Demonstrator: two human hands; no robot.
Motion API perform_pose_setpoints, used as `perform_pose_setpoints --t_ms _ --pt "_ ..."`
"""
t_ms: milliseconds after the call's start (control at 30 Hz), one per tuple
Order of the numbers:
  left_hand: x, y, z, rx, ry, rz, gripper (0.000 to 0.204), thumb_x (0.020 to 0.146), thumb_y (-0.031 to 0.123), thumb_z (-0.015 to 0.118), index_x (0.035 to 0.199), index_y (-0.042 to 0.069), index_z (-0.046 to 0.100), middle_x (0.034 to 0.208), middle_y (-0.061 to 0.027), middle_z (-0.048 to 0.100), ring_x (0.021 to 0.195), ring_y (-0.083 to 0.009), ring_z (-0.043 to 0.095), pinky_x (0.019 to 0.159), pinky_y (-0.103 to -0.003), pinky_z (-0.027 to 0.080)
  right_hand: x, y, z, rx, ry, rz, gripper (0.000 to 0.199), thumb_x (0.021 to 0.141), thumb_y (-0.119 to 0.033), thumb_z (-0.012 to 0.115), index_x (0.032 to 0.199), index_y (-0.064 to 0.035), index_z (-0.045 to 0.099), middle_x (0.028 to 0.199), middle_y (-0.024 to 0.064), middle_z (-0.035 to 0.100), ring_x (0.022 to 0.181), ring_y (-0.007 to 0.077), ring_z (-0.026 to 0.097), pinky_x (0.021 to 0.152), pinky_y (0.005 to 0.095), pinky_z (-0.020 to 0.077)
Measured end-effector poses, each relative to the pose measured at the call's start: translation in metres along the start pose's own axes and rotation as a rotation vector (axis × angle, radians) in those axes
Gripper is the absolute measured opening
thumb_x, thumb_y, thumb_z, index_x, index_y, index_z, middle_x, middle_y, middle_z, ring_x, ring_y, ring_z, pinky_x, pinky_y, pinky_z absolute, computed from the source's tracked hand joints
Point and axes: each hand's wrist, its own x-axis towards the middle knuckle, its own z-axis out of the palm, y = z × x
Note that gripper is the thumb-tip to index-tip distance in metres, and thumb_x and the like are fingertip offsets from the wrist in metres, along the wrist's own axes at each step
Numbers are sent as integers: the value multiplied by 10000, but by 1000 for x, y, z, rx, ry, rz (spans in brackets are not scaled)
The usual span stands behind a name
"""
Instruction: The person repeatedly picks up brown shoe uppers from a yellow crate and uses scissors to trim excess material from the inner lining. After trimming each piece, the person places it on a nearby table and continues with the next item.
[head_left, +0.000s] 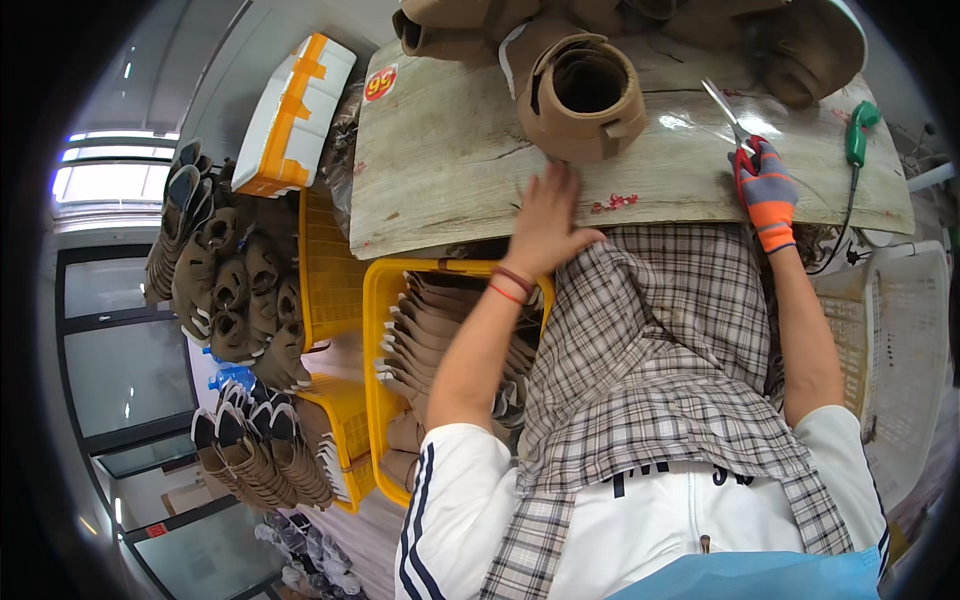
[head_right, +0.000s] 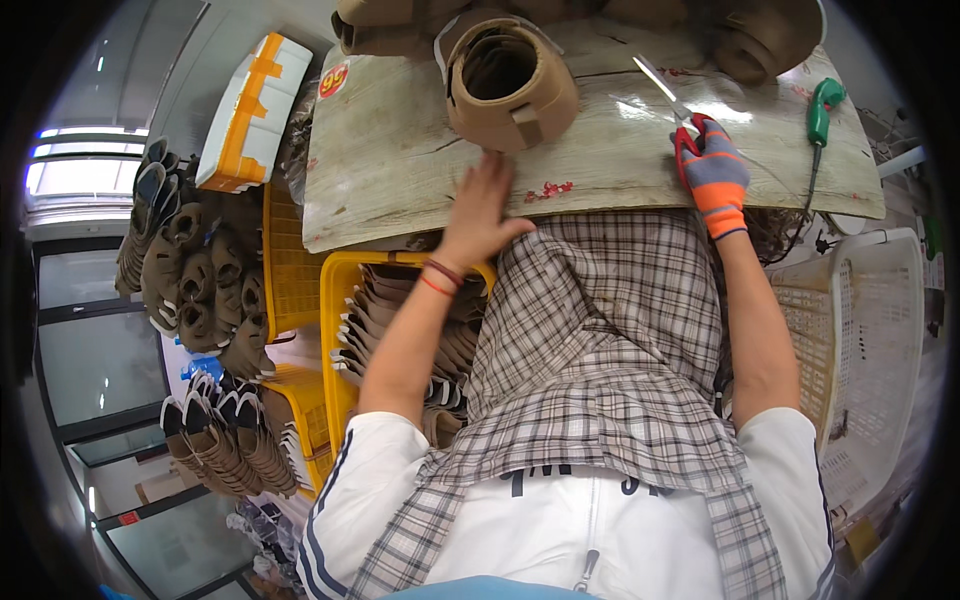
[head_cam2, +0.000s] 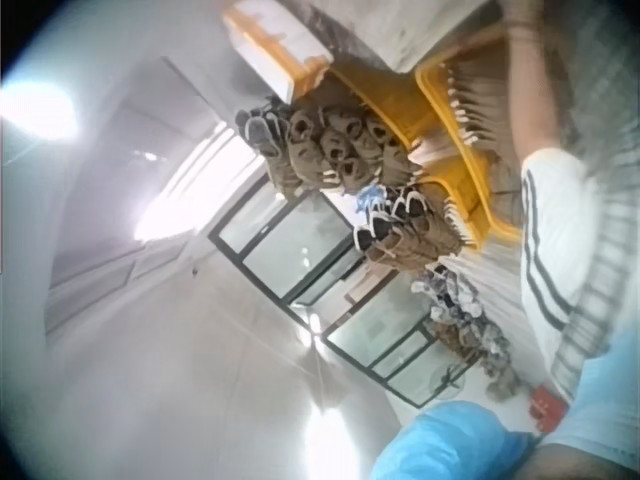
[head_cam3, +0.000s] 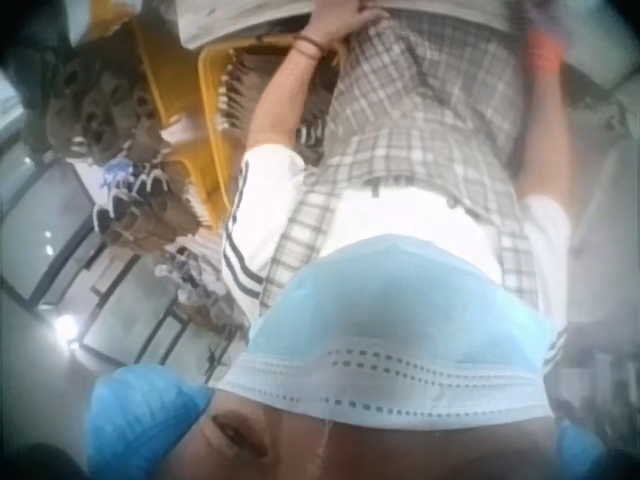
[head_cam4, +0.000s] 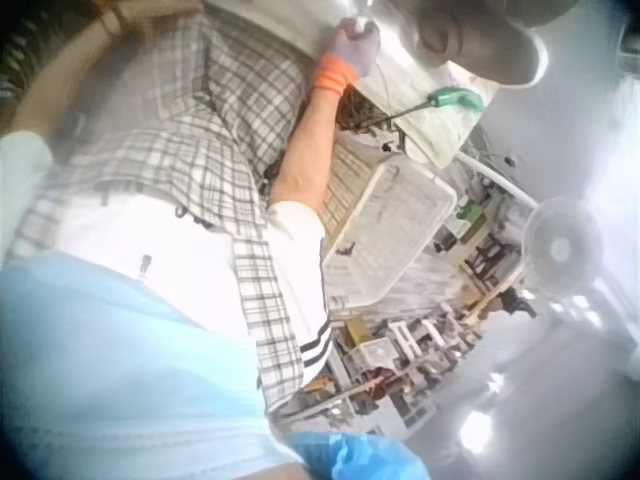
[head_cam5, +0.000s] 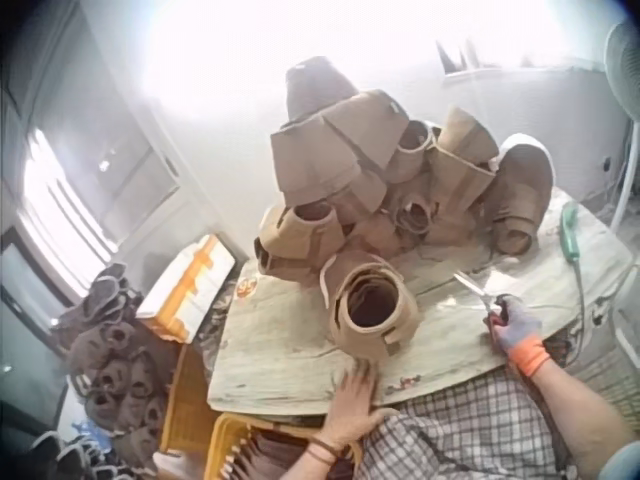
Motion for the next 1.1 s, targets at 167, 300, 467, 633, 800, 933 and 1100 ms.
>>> perform_pose_setpoints --t_ms 167,300,467,633,800,933,1100 --pt "-11 148 30 -1080 -281 227 644 867 341 658 1414 71 451 1539 -177 295 1361 -305 385 1103 -449 322 2 -8 -4 127 -84 80 429 828 -335 706 1165 -82 621 905 115 666 793 257 646 735 358 498" --pt "-11 138 -7 -988 338 -30 138 868 64 586 832 -4 701 996 -141 702 906 -238 658 845 -340 502 1 -10 -7 115 -96 69 439 820 -338 712 1164 -80 620 962 112 674 854 266 645 767 362 506" --pt "-1 58 -10 289 705 -178 165 858 175 628 881 14 655 1112 -144 629 1102 -341 531 918 -474 402 0 -15 -6 135 -38 43 417 820 -323 702 1144 -70 628 1012 136 670 930 320 637 803 388 505" --pt "-16 90 -17 -732 -98 -11 212 919 167 621 1052 18 694 1068 -133 688 1063 -272 623 956 -418 471 -3 -19 -15 135 -18 8 381 809 -318 700 1083 -60 639 1031 142 674 974 331 624 838 393 507" --pt "56 35 -146 -341 755 -92 160 929 122 571 980 -6 653 1077 -135 614 1007 -249 572 874 -357 450 -2 -22 -22 146 12 -11 349 799 -280 705 1061 -59 638 1004 148 673 948 336 627 814 394 509" --pt "176 -17 -254 198 947 3 530 870 126 642 1374 97 481 1457 -186 386 1359 -339 351 1092 -481 298 -4 -29 -28 180 -24 8 348 785 -292 708 1047 -73 643 967 146 674 934 338 626 811 409 508" --pt "321 19 -339 413 848 -38 819 872 295 658 1529 174 185 1580 -177 159 1462 -386 106 1127 -623 123 -6 -21 -25 145 -10 -5 348 781 -320 707 1031 -87 645 997 151 665 981 343 611 846 417 499"
